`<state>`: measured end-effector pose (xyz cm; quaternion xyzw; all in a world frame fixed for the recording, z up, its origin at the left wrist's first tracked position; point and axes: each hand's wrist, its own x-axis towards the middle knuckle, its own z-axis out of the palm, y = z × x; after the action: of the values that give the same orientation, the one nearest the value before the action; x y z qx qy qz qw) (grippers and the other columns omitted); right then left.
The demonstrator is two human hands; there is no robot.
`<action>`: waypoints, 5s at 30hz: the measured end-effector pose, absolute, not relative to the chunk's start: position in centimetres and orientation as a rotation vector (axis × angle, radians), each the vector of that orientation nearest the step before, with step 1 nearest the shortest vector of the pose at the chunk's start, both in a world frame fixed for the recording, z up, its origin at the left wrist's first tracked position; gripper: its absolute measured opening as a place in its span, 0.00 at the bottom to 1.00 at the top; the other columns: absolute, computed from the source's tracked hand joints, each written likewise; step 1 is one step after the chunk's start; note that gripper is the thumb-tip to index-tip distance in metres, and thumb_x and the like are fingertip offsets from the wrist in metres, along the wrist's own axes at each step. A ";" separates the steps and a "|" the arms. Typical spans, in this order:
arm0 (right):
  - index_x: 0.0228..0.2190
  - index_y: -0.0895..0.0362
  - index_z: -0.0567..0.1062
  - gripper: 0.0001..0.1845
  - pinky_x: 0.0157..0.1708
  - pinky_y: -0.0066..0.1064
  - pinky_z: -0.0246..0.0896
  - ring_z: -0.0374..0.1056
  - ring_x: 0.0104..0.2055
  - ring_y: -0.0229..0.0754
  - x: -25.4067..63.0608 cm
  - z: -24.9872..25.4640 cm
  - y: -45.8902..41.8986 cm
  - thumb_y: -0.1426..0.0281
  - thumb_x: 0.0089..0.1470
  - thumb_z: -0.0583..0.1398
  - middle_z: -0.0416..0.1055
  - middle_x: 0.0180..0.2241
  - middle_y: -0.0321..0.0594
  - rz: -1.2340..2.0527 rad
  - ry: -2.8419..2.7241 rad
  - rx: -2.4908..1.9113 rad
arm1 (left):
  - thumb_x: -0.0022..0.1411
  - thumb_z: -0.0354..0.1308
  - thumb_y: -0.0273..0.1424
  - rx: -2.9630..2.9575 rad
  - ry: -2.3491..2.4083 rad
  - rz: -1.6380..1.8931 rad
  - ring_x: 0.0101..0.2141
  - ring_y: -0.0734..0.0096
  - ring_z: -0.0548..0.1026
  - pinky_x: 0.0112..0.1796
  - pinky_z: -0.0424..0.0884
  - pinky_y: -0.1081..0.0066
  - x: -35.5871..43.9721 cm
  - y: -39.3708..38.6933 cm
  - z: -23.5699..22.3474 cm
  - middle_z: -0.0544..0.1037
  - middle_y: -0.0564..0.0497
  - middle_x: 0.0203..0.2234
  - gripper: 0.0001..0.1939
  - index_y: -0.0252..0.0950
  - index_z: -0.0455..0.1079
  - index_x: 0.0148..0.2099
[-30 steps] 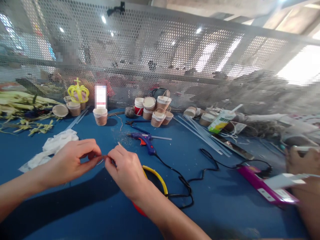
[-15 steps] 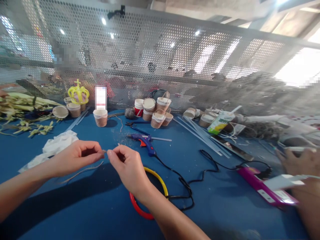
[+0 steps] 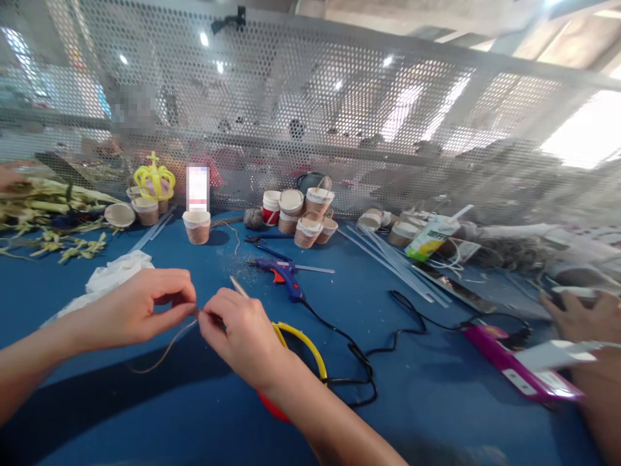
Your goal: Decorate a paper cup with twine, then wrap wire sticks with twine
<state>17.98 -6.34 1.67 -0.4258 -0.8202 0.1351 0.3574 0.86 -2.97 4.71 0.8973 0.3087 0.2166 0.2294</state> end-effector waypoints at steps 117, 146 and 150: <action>0.29 0.56 0.65 0.08 0.11 0.19 0.39 0.45 0.14 0.25 18.7 2.6 -5.7 0.66 0.47 0.59 0.52 0.16 0.25 1.233 -1.170 -0.899 | 0.47 0.61 0.31 1.009 0.571 0.643 0.13 0.86 0.46 0.17 0.42 0.79 2.3 -2.5 1.5 0.52 0.63 0.10 0.11 0.34 0.61 0.24; 0.19 0.59 0.66 0.09 0.24 0.26 0.50 0.53 0.23 0.31 18.4 2.5 -5.8 0.70 0.47 0.58 0.58 0.20 0.31 0.954 -1.659 -1.071 | 0.45 0.62 0.34 1.033 0.662 0.470 0.13 0.87 0.43 0.17 0.39 0.77 2.5 -2.6 1.2 0.49 0.64 0.09 0.15 0.33 0.60 0.21; 0.20 0.59 0.68 0.10 0.22 0.25 0.50 0.53 0.22 0.30 18.6 2.3 -5.8 0.66 0.46 0.59 0.59 0.20 0.32 0.972 -1.648 -1.109 | 0.44 0.63 0.35 1.046 0.712 0.492 0.13 0.87 0.44 0.17 0.38 0.77 2.6 -2.6 1.6 0.49 0.64 0.09 0.15 0.32 0.61 0.21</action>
<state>18.56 -5.78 2.27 -0.4482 -0.6659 0.3928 0.4487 2.60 -2.64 1.63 0.4837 0.3291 0.2274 0.7785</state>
